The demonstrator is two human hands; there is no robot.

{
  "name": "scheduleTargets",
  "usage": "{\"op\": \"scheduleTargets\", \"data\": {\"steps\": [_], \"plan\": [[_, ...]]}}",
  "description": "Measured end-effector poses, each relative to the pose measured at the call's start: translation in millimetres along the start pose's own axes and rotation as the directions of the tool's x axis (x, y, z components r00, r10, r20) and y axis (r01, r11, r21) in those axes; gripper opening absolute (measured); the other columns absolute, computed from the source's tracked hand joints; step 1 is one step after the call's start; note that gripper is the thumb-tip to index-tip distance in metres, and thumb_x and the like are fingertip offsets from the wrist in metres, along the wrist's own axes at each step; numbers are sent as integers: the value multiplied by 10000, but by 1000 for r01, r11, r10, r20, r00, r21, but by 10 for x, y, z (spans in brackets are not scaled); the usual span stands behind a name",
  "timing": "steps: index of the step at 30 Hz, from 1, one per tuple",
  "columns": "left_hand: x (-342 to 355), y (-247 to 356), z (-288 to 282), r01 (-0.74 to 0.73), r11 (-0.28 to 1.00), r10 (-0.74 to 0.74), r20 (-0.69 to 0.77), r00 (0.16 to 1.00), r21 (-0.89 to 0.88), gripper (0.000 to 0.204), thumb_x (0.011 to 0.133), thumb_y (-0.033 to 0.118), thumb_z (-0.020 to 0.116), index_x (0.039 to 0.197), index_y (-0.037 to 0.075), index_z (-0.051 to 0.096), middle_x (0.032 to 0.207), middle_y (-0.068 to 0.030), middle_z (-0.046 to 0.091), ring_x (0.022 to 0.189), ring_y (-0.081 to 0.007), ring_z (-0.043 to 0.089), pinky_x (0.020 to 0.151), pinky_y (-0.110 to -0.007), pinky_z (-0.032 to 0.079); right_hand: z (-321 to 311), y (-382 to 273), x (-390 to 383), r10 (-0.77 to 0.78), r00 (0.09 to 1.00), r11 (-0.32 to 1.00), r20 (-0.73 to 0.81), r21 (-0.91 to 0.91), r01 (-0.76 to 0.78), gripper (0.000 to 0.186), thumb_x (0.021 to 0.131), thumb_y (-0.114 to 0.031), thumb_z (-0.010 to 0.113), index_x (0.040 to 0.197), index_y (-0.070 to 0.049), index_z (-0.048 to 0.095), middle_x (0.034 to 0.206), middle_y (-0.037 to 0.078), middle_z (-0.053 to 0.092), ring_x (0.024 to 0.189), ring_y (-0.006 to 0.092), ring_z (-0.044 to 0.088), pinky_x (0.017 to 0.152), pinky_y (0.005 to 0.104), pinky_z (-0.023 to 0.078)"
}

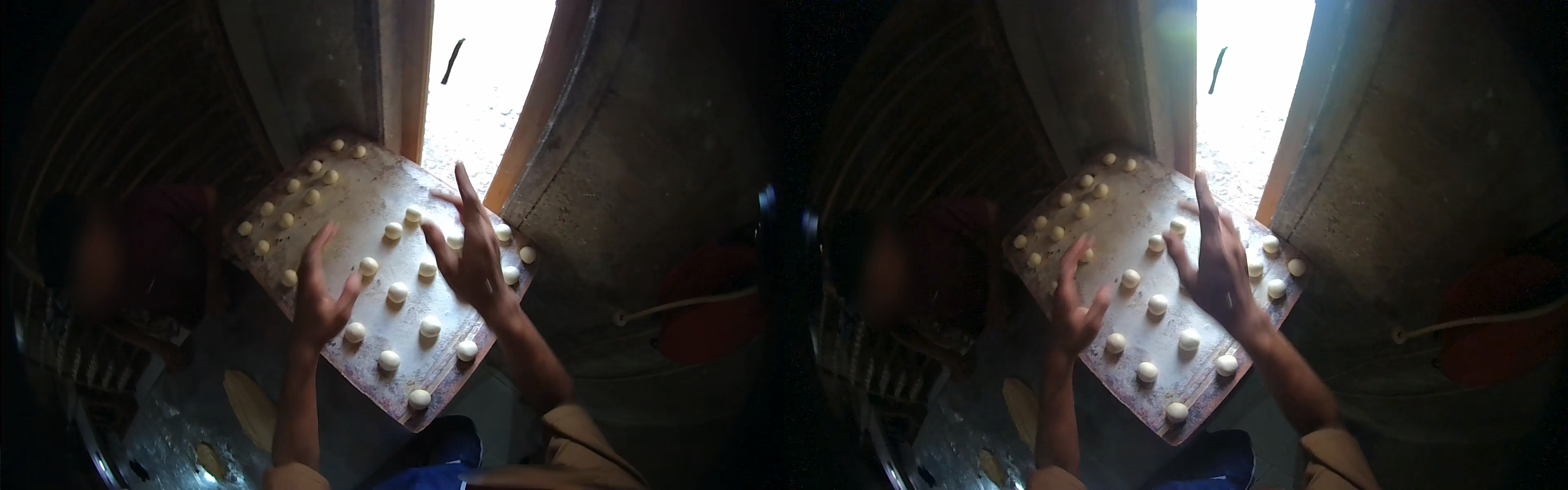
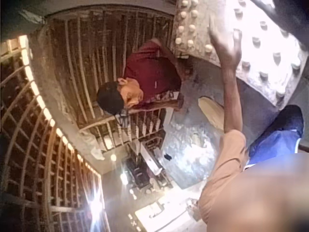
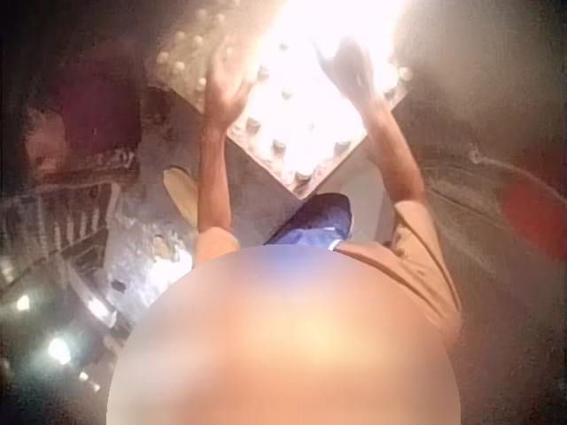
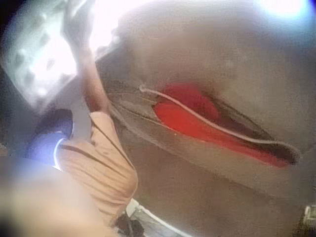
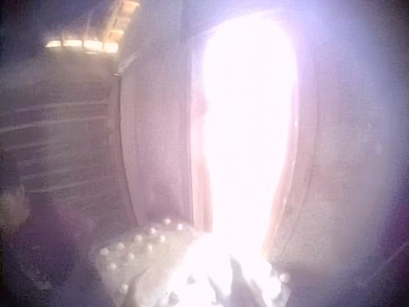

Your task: The person portions a large sheet of dough into small balls, rolls them, and places them on a wooden board. They then cut a larger mass of dough with a knife, weigh a portion in a bowl, and operate a stand mixer.

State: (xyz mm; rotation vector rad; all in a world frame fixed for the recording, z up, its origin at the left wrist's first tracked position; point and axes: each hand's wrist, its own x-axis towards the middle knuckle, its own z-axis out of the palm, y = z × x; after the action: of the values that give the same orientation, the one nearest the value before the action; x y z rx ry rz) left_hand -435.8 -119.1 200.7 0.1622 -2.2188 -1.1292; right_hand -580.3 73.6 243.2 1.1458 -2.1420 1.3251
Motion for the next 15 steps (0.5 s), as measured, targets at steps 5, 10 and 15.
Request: {"op": "scheduleTargets", "data": {"steps": [5,10,15], "plan": [[-2190,64,-602,180,983,-171,-447,878,-22,246,895,44,581,1135,-9,602,1105,-151,627,1048,-269,616,989,-432,491,170,-1538,-1296,-284,799,745,530,647,-164,526,907,-138,757,1348,-3,504,1174,198,644,1107,355,646,972,445,514],[-4282,-65,-680,774,618,-660,-627,415,-139,183,864,-7,676,1044,2,646,1013,-112,657,919,-217,650,840,-339,530,960,-1632,-2559,-365,363,781,857,494,-381,371,938,-163,699,1275,-22,626,1092,196,660,1048,386,640,943,453,522],[-4952,-65,-947,854,518,-575,-718,392,50,501,777,39,835,1220,48,602,1188,-123,608,1054,-288,630,879,-412,538,1248,-1516,-3443,-55,90,800,994,98,-592,333,1027,-236,605,1249,8,649,1176,196,706,1126,288,676,971,413,524]]}}
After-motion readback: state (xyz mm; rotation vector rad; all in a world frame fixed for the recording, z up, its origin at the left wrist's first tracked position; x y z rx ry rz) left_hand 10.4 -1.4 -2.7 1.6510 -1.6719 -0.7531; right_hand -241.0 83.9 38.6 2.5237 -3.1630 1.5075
